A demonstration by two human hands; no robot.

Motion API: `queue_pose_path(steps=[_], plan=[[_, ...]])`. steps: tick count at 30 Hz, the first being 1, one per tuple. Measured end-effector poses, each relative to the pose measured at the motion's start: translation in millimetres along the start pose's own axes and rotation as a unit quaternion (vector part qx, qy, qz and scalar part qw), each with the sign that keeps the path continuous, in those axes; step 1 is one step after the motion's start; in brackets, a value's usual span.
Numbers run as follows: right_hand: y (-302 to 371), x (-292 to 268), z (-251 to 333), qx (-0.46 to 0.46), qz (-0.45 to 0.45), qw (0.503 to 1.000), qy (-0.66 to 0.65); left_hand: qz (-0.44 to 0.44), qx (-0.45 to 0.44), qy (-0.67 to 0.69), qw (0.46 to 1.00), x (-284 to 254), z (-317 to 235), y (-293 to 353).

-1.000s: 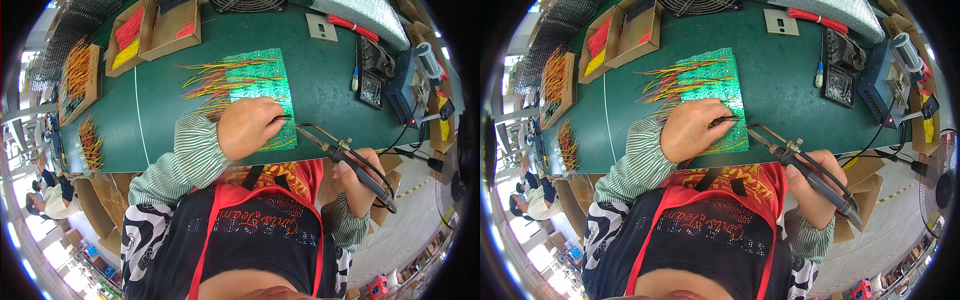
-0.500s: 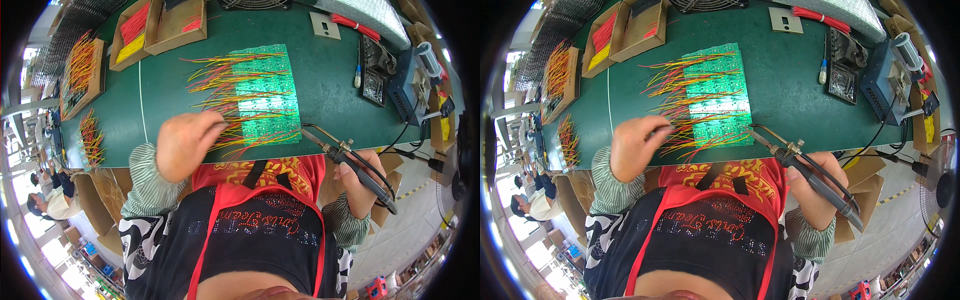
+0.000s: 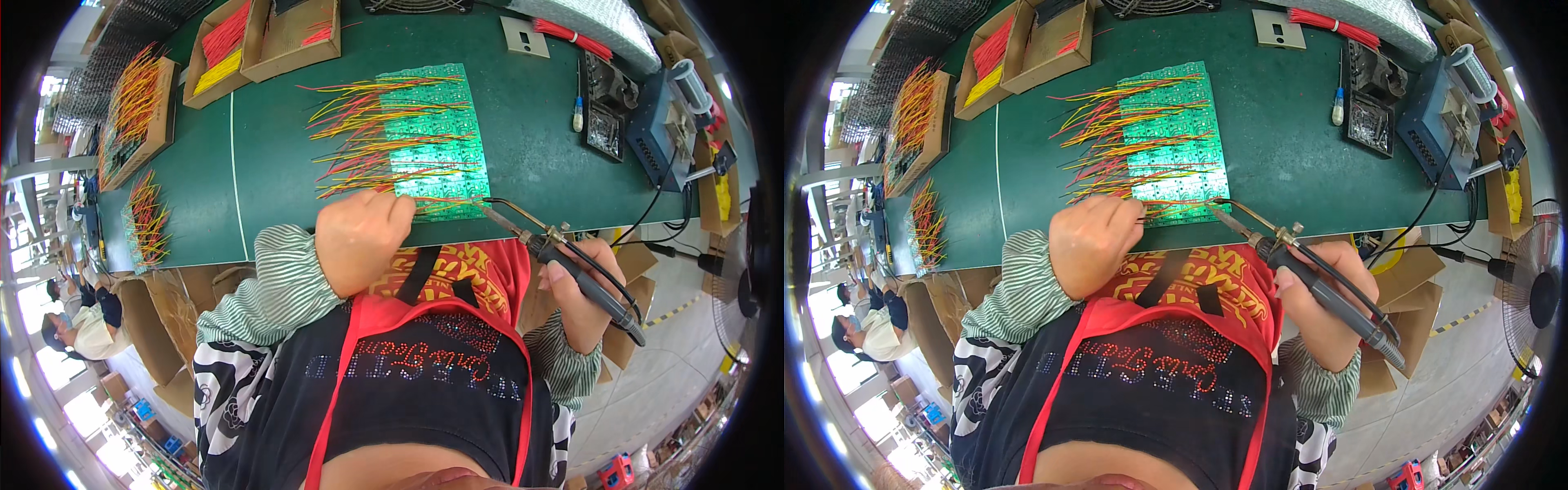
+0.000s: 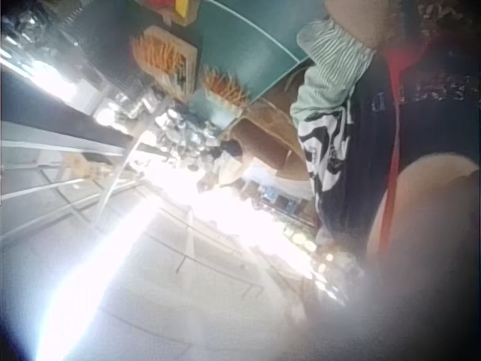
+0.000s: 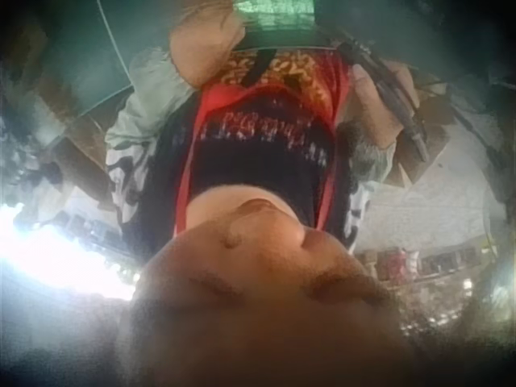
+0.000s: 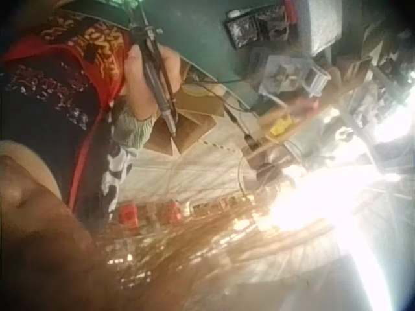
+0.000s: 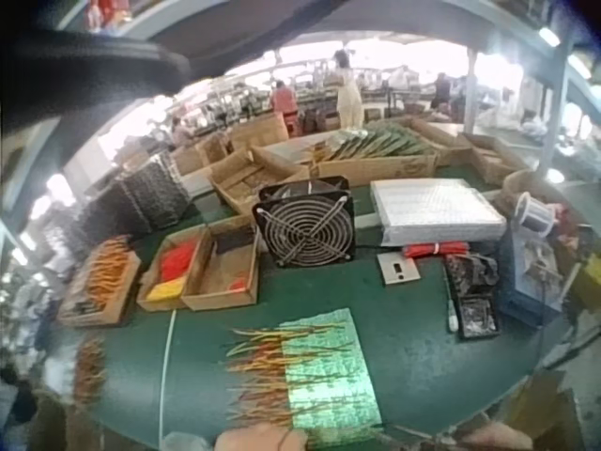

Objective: The person takes wires from containers and solders them onto a circuit board using a soldering iron.

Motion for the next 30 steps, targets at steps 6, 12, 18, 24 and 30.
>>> queue_pose_path(steps=[6,12,18,24,30], plan=[[2,5,0,0.000,0.018,1.000,-0.022,-0.033,-0.106,0.138,0.984,2,29,7],[1,10,0,-0.009,0.028,0.999,-0.041,0.025,-0.126,0.185,0.974,2,19,21],[-9,28,-8,-0.101,0.002,0.995,0.016,0.052,-0.068,0.130,0.988,-1,17,15],[-23,71,-8,-0.302,0.061,0.951,0.002,0.025,-0.069,0.193,0.978,-6,48,2],[-28,82,-10,-0.352,0.067,0.920,0.155,0.059,-0.061,0.260,0.962,14,65,9]])
Point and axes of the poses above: each hand's wrist, its own y-axis away from the middle knuckle, its own x-axis out of the palm, z = x × y, the point moved 6 cm from there along -y, towards the middle knuckle, and after that the axes turned 14 degrees about x, right-handed, at the moved point
